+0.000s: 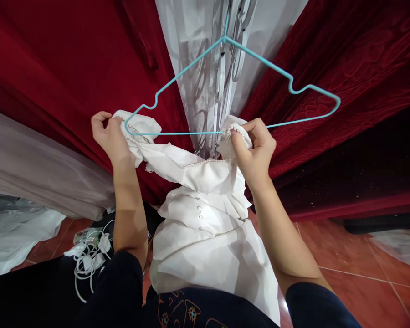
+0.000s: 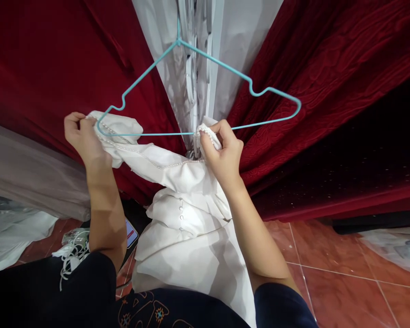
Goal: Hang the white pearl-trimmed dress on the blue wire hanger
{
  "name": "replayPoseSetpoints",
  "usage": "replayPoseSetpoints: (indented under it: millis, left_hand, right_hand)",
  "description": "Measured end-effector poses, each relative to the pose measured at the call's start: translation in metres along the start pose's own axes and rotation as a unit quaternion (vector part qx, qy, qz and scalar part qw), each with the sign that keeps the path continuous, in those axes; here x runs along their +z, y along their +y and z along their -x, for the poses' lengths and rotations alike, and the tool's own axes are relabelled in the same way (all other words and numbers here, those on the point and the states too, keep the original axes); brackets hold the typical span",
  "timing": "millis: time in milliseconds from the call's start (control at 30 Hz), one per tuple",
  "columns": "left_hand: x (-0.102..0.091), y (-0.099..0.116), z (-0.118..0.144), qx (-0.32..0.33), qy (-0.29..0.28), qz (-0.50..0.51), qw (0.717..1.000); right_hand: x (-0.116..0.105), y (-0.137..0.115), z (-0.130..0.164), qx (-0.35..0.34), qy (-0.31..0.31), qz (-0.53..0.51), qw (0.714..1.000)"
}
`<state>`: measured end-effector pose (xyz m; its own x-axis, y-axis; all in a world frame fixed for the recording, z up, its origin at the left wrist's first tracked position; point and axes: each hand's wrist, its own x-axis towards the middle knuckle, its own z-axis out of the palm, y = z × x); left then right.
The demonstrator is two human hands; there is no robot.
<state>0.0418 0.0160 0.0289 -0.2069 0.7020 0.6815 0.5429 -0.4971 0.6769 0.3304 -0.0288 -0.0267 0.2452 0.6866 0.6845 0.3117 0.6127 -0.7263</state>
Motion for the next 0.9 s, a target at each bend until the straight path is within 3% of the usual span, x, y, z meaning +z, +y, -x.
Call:
replayPoseSetpoints:
  millis: [167, 300, 400, 500, 600, 667, 833, 900]
  left_hand:
    - [0.013, 0.026, -0.016, 0.083, -0.043, -0.079, 0.993]
    - [0.009, 0.036, -0.033, 0.095, -0.019, -0.08, 0.992]
    - [0.014, 0.034, -0.043, 0.085, -0.063, -0.072, 0.992]
    - [0.023, 0.019, -0.045, 0.063, -0.13, -0.078, 0.986]
    - [0.026, 0.006, -0.035, 0.08, -0.144, -0.064, 0.984]
    - [0.026, 0.009, -0.022, 0.117, -0.137, -0.077, 0.981]
    - [0.038, 0.051, 0.02, 0.159, -0.077, -0.159, 0.971]
    - [0.05, 0.06, 0.035, 0.169, -0.117, -0.129, 0.97]
  right_hand:
    - [0.0, 0.006, -0.003, -0.003, 0.004, 0.009, 1.0]
    - [0.003, 0.003, 0.001, 0.004, 0.01, 0.008, 1.0]
    - [0.002, 0.001, 0.004, 0.004, 0.019, 0.007, 1.0]
    - [-0.002, 0.0, 0.003, 0.003, 0.025, 0.008, 1.0]
    - [-0.006, 0.002, 0.002, 0.005, 0.017, 0.005, 1.0]
    - [-0.005, 0.003, 0.002, 0.002, 0.014, 0.006, 1.0]
    - [0.001, 0.003, 0.005, 0.006, 0.037, 0.007, 0.999]
    - [0.002, 0.002, 0.005, 0.005, 0.045, 0.005, 0.999]
